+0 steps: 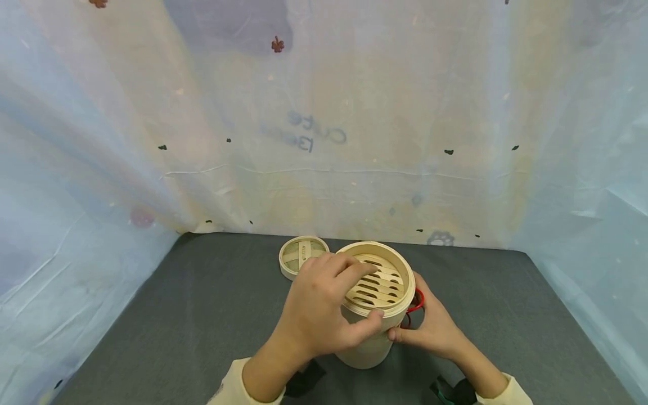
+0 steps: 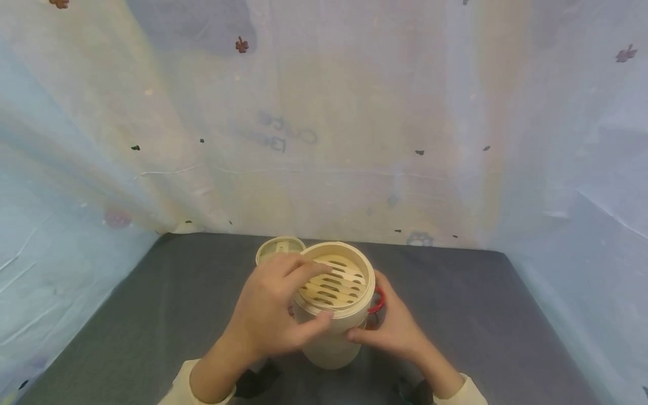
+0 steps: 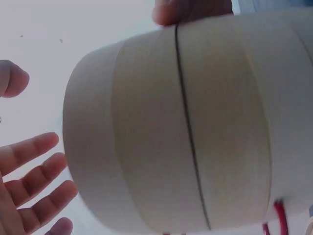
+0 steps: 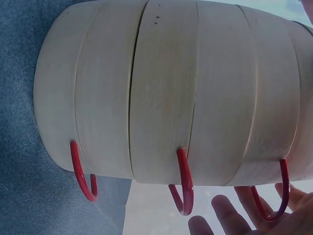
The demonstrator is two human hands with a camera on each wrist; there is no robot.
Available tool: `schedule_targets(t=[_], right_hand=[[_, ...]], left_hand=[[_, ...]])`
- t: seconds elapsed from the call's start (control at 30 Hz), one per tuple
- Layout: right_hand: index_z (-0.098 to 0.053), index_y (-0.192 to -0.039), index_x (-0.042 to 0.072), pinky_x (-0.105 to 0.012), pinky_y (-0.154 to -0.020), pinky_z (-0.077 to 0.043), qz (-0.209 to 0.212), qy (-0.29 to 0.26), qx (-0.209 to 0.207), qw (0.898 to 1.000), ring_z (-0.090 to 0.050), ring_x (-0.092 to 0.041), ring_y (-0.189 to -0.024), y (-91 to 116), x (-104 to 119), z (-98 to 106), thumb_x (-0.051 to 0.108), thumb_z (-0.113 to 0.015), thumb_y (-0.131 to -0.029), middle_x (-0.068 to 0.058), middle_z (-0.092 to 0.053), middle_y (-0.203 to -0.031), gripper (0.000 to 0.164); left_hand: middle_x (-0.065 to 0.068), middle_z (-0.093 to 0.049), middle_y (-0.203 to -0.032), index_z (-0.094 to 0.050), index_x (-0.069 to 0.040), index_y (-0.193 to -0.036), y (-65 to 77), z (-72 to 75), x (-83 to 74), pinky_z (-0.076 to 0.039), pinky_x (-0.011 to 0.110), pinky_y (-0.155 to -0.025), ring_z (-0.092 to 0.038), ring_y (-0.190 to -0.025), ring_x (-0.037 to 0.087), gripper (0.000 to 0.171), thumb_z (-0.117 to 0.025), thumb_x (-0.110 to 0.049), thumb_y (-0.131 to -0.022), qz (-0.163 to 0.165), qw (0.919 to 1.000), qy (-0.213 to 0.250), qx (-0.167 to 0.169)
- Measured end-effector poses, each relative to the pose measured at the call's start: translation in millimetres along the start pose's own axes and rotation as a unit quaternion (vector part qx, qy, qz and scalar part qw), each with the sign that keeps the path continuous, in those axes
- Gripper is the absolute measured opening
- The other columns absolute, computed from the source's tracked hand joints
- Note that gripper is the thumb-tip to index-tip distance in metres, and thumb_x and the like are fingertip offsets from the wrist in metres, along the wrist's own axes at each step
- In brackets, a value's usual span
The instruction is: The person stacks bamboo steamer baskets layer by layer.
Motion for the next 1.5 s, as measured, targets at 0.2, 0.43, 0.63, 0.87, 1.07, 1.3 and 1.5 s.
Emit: schedule_targets(t=[0.2,0.43,0.63,0.87,1.07,1.3,1.5], right_hand=[[-0.022,-0.151,0.031,-0.033,-0.079,-0.048,0.013,-0.003,-0.007,1.0,-0.054,-0.007,-0.107,-2,3,2,0.024,-0.088,-0.066,-0.005,-0.049,-0.136,0.108],[-0.021,-0.152,0.029,-0.035,-0.08,-0.049,0.035,-0.014,-0.007,0.999,-0.053,-0.008,-0.112,-4,6,3,0.025,-0.088,-0.066,-0.006,-0.045,-0.142,0.109],[-0.022,-0.152,0.029,-0.037,-0.083,-0.048,0.036,-0.014,-0.001,0.999,-0.053,-0.008,-0.113,-4,7,3,0.023,-0.088,-0.066,-0.003,-0.047,-0.14,0.109],[-0.023,-0.151,0.03,-0.036,-0.083,-0.047,0.034,-0.01,-0.002,0.999,-0.053,-0.007,-0.111,-4,5,4,0.023,-0.088,-0.066,-0.001,-0.046,-0.139,0.107],[-0.024,-0.151,0.03,-0.035,-0.083,-0.047,0.035,-0.01,-0.003,0.999,-0.052,-0.007,-0.111,-4,6,5,0.023,-0.088,-0.066,0.001,-0.046,-0.139,0.106],[-0.026,-0.15,0.029,-0.035,-0.083,-0.047,0.038,-0.014,-0.007,0.999,-0.052,-0.008,-0.11,-3,5,5,0.02,-0.089,-0.065,0.002,-0.047,-0.138,0.106],[-0.027,-0.149,0.029,-0.034,-0.083,-0.047,0.038,-0.009,-0.009,0.999,-0.052,-0.008,-0.107,-3,4,5,0.019,-0.089,-0.064,0.002,-0.048,-0.136,0.106]], left_hand=[[-0.004,-0.065,-0.089,-0.071,-0.018,-0.104,-1.1,11.4,18.3,-0.049,0.035,-0.07,-0.06,-0.078,0.013,0.042,-0.074,-0.039,-0.068,0.037,0.9993,0.0,-0.009],[-0.004,-0.067,-0.094,-0.072,-0.017,-0.102,3.0,19.7,39.7,-0.049,0.039,-0.07,-0.064,-0.086,0.017,0.039,-0.072,-0.038,-0.069,0.076,0.9969,-0.008,-0.015],[-0.007,-0.068,-0.101,-0.071,-0.02,-0.104,10.4,21.7,53.6,-0.048,0.038,-0.068,-0.064,-0.087,0.018,0.04,-0.069,-0.039,-0.07,0.109,0.9938,-0.02,-0.007],[-0.009,-0.066,-0.101,-0.069,-0.023,-0.104,17.9,18.2,66.6,-0.05,0.033,-0.068,-0.062,-0.087,0.015,0.035,-0.069,-0.036,-0.072,0.133,0.9909,-0.021,-0.001],[-0.006,-0.067,-0.097,-0.07,-0.023,-0.106,24.5,15.1,81.3,-0.051,0.034,-0.068,-0.064,-0.088,0.017,0.034,-0.069,-0.034,-0.074,0.146,0.9891,-0.024,-0.004],[-0.003,-0.067,-0.099,-0.07,-0.02,-0.108,32.0,11.4,98.7,-0.053,0.038,-0.073,-0.063,-0.094,0.018,0.038,-0.071,-0.037,-0.074,0.172,0.985,-0.019,0.005],[0.001,-0.064,-0.102,-0.07,-0.016,-0.107,36.7,7.3,110.0,-0.051,0.042,-0.079,-0.059,-0.097,0.024,0.037,-0.071,-0.032,-0.074,0.169,0.9856,-0.007,0.014]])
Point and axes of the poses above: each hand's wrist, its own y-axis away from the middle knuckle, its own z-axis out of the back of the hand, x = y × z, the point moved 9 cm from there along -y, towards the middle knuckle
